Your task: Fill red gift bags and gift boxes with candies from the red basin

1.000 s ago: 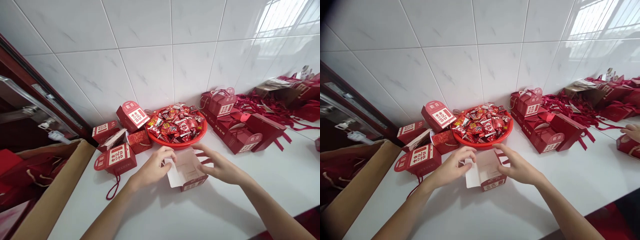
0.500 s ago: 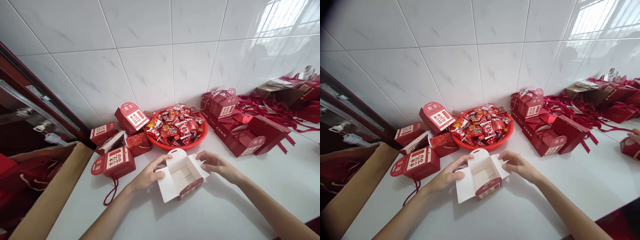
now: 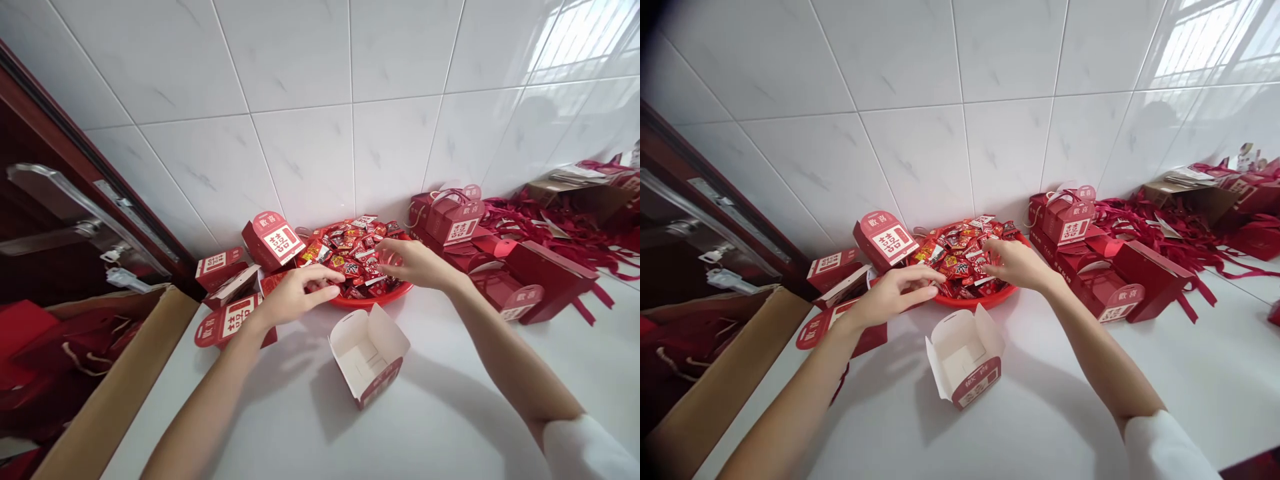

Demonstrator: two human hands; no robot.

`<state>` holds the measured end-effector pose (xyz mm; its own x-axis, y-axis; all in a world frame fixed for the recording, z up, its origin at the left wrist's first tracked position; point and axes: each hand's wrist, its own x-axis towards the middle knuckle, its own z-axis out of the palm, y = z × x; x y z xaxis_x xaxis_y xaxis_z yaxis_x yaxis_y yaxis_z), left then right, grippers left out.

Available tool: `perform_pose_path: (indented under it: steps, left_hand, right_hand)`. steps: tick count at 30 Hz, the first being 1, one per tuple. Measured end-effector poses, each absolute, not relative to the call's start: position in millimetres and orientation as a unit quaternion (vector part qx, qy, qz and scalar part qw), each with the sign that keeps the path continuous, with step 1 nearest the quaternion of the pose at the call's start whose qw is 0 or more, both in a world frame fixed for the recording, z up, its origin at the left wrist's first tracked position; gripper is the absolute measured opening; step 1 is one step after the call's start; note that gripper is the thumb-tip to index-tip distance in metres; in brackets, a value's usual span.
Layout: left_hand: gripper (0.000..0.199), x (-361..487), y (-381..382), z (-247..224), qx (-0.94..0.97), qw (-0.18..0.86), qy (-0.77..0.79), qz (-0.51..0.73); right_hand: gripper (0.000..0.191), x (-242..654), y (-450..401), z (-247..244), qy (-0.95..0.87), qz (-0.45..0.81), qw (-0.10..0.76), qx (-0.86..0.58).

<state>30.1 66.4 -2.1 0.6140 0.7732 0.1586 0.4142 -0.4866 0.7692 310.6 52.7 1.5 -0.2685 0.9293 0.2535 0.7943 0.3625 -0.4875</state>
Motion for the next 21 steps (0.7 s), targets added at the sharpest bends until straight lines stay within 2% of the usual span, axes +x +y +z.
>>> perform_pose_path:
  steps: [2, 3, 6, 10, 12, 15, 16, 19, 21]
  left_hand:
    - [0.029, 45, 80, -9, 0.849, 0.279, 0.381, 0.237]
    - [0.034, 51, 86, -15, 0.857, 0.236, 0.397, 0.230]
    - [0.055, 63, 101, -33, 0.849, 0.161, 0.441, 0.244]
    - [0.062, 70, 115, -48, 0.830, 0.153, 0.463, 0.271]
    - [0.053, 73, 119, -52, 0.827, 0.163, 0.457, 0.284]
    - [0.019, 76, 123, -57, 0.820, 0.202, 0.406, 0.349]
    - [0.014, 76, 123, -57, 0.813, 0.214, 0.386, 0.379]
    - [0.012, 73, 121, -55, 0.790, 0.223, 0.344, 0.456]
    - [0.011, 70, 118, -51, 0.782, 0.223, 0.324, 0.484]
  right_hand:
    - [0.049, 303, 72, -8, -0.770, 0.124, 0.228, -0.582]
    - [0.053, 302, 80, -13, -0.768, 0.141, 0.231, -0.581]
    - [0.052, 308, 101, -23, -0.756, 0.230, 0.284, -0.544]
    - [0.058, 317, 118, -32, -0.702, 0.254, 0.393, -0.537]
    - [0.060, 317, 121, -39, -0.682, 0.247, 0.423, -0.543]
    - [0.057, 312, 123, -48, -0.654, 0.208, 0.459, -0.564]
    - [0.056, 310, 121, -49, -0.646, 0.183, 0.475, -0.569]
    - [0.047, 304, 113, -43, -0.632, 0.131, 0.531, -0.550]
    - [0.043, 299, 105, -34, -0.640, 0.169, 0.547, -0.512]
